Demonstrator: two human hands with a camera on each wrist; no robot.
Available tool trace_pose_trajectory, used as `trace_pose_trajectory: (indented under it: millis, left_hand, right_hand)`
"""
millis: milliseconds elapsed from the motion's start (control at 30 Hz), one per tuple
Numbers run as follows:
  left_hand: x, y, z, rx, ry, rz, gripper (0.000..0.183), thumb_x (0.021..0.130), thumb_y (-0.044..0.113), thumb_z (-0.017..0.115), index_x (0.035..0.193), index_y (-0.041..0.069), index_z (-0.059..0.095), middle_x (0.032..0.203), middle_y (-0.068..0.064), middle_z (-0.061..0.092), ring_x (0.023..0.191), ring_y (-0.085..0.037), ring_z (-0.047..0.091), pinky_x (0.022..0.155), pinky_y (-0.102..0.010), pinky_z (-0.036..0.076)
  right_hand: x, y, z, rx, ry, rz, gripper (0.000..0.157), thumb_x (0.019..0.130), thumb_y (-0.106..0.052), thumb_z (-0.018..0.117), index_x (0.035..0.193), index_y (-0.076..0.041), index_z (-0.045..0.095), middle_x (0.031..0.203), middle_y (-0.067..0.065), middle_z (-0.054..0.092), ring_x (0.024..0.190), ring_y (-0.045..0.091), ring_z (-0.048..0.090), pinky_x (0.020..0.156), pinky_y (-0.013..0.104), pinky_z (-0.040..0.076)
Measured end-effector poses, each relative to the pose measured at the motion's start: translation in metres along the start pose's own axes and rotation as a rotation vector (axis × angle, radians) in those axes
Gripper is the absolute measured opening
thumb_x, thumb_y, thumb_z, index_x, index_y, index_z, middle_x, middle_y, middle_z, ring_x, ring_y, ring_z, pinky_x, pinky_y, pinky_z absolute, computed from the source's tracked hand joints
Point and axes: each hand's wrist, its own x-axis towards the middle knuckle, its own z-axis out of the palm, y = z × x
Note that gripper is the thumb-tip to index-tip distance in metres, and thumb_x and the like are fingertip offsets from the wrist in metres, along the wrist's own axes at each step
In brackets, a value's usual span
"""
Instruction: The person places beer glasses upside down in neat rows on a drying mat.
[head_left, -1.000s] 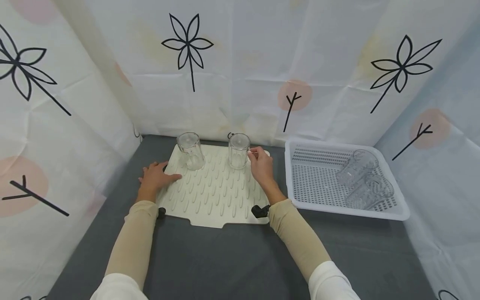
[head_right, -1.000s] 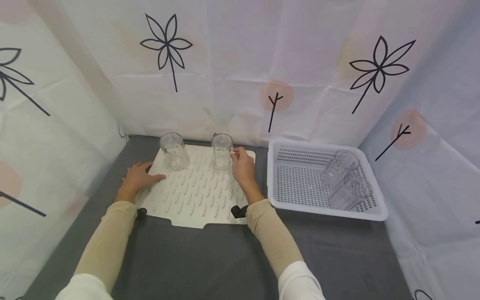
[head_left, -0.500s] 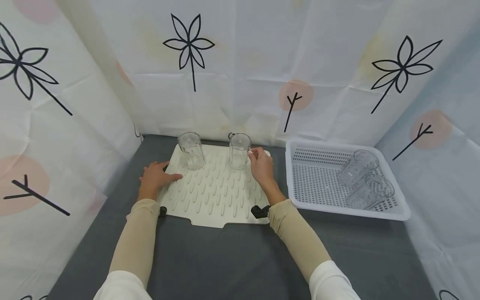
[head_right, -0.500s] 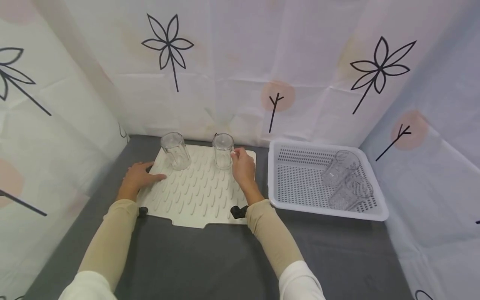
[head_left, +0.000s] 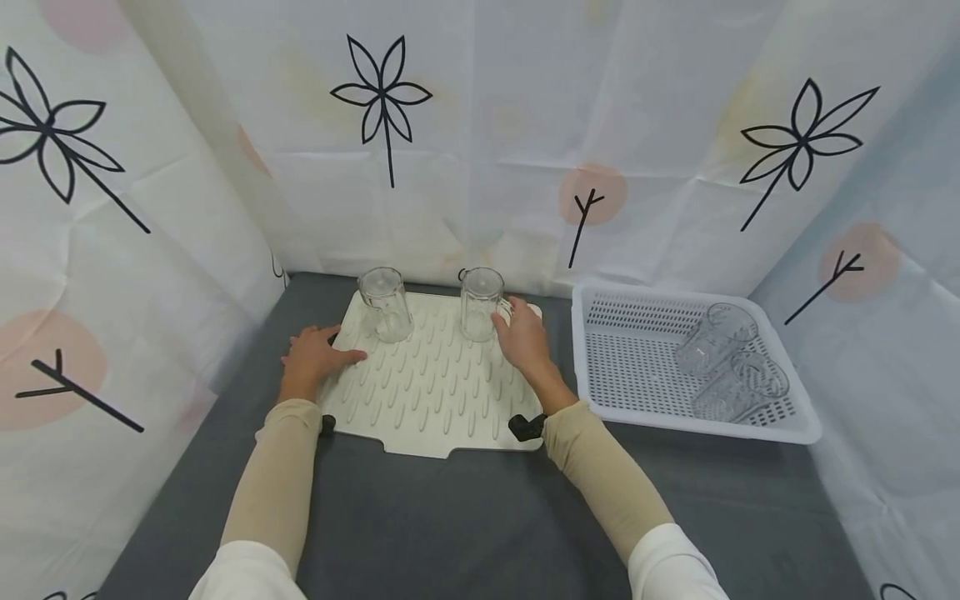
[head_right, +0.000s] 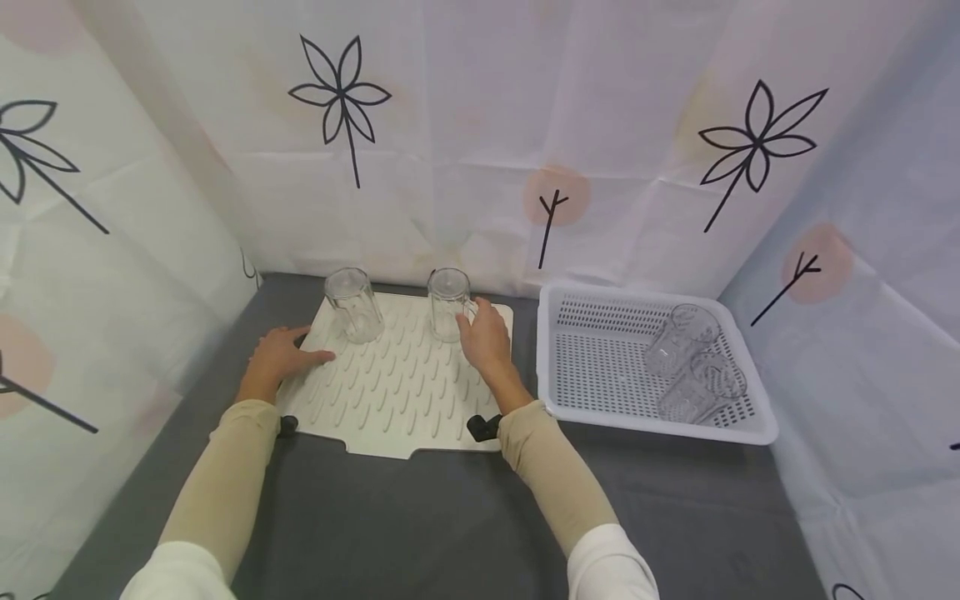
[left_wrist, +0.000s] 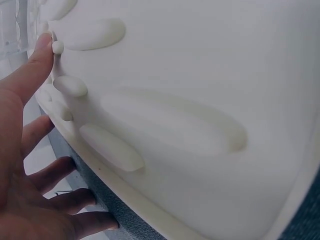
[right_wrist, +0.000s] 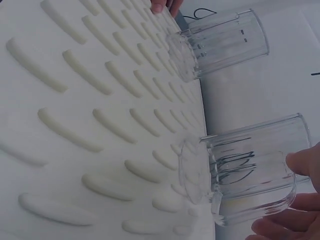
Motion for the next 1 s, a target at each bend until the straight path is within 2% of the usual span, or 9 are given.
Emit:
trace_pose_trajectory:
  millis: [233, 433, 667, 833, 1000]
  left_hand:
    - [-0.001, 0.000, 0.000, -0.003, -0.002, 0.002, 0.096, 0.079, 0.063, 0.065, 0.151, 0.011, 0.030, 0.153, -0.036, 0.012, 0.136, -0.065, -0.001, 0.099, -0.083, 0.009]
    - [0.001, 0.000, 0.000, 0.002, 0.000, -0.003, 0.096, 0.078, 0.064, 0.066, 0.151, 0.011, 0.030, 0.153, -0.035, 0.012, 0.136, -0.065, -0.001, 0.100, -0.083, 0.009]
    - [0.005, -0.001, 0.002, 0.006, -0.006, -0.001, 0.097, 0.077, 0.066, 0.065, 0.151, 0.013, 0.030, 0.153, -0.035, 0.012, 0.137, -0.065, -0.001, 0.100, -0.083, 0.009]
    - [0.002, 0.000, 0.001, 0.003, -0.005, -0.007, 0.097, 0.077, 0.065, 0.066, 0.151, 0.012, 0.030, 0.153, -0.035, 0.013, 0.137, -0.065, -0.001, 0.100, -0.083, 0.009]
    - [0.001, 0.000, 0.000, 0.005, -0.001, -0.002, 0.097, 0.078, 0.064, 0.066, 0.150, 0.011, 0.030, 0.153, -0.036, 0.012, 0.136, -0.066, -0.001, 0.100, -0.083, 0.010]
  right_hand:
    - [0.000, -0.009, -0.010, -0.074, -0.024, -0.049, 0.058, 0.098, -0.037, 0.052, 0.143, -0.002, 0.039, 0.140, 0.018, 0.048, 0.130, 0.036, 0.046, 0.106, 0.050, 0.042]
    - [0.001, -0.022, -0.027, -0.162, -0.031, -0.105, 0.062, 0.098, -0.043, 0.049, 0.144, -0.003, 0.037, 0.144, 0.018, 0.043, 0.135, 0.037, 0.039, 0.108, 0.051, 0.039]
    - [0.005, -0.029, -0.050, -0.263, -0.020, -0.184, 0.066, 0.099, -0.049, 0.044, 0.146, -0.003, 0.034, 0.148, 0.021, 0.035, 0.140, 0.035, 0.030, 0.117, 0.049, 0.025]
    - [0.009, -0.028, -0.064, -0.325, -0.039, -0.161, 0.071, 0.097, -0.058, 0.038, 0.149, -0.010, 0.030, 0.155, 0.021, 0.024, 0.145, 0.039, 0.018, 0.119, 0.055, 0.016]
    - [0.012, -0.023, -0.077, -0.370, -0.032, -0.133, 0.076, 0.094, -0.066, 0.035, 0.151, -0.015, 0.027, 0.157, 0.020, 0.018, 0.147, 0.044, 0.009, 0.117, 0.063, 0.012]
